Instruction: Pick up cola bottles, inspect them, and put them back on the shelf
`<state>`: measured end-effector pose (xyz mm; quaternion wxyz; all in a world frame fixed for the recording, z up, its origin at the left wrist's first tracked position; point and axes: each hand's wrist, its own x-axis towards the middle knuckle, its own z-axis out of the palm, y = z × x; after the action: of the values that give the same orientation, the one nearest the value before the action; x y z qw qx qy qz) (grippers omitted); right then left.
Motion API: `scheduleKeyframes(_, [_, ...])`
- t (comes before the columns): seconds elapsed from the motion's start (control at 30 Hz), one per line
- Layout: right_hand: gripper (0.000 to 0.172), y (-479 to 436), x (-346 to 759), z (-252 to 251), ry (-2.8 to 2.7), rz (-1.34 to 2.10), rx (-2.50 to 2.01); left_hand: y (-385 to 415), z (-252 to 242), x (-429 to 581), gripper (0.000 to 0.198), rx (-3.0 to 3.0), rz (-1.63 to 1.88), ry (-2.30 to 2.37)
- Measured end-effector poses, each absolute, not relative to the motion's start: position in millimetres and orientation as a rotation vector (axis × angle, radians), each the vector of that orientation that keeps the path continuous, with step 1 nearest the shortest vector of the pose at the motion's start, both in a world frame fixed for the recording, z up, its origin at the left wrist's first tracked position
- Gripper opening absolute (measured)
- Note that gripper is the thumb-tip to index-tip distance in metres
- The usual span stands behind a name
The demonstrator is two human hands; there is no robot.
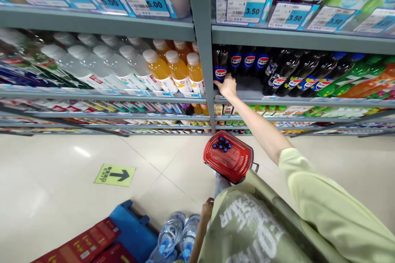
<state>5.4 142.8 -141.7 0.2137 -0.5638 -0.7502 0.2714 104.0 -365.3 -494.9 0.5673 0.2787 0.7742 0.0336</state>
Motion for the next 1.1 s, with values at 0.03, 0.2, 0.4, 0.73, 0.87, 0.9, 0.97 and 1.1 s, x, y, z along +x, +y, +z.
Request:
scheduleKeyframes(0.03, [0.063,145.1,2.6,-141.8,-2.062,0.762,-1.567,-365.1,-494.8,103.5,0.052,0.661,0.072,1.818])
scheduleKeyframes(0.2, [0.052,156.6,-8.9,-143.2,-2.022,0.775,-1.580,-364.9,-495.8,100.8,0.049,0.680,0.061,1.805])
scheduleKeyframes(0.4, [0.053,169.9,-20.1,-147.7,-2.010,0.682,-1.612,-366.5,-499.0,97.8,0.050,0.675,0.091,1.785])
scheduleKeyframes(0.73, [0.065,166.3,2.4,-137.9,-2.060,0.570,-1.487,-364.5,-519.0,97.6,0.046,0.681,0.130,1.792])
scheduleKeyframes(0.87, [0.056,168.6,37.1,-99.3,-2.146,0.285,-1.123,-362.9,-531.8,105.1,0.036,0.669,0.168,1.804])
scheduleKeyframes(0.9, [0.052,172.3,43.2,-84.5,-2.198,0.254,-1.055,-362.7,-534.9,107.2,0.034,0.667,0.175,1.807])
scheduleKeyframes(0.97, [0.043,180.7,48.5,-53.2,-2.341,0.267,-0.963,-362.4,-540.5,111.0,0.031,0.669,0.184,1.811])
scheduleKeyframes(1.1, [0.025,191.6,35.6,-10.2,-2.622,0.408,-0.929,-361.8,-549.5,118.1,0.031,0.694,0.194,1.809])
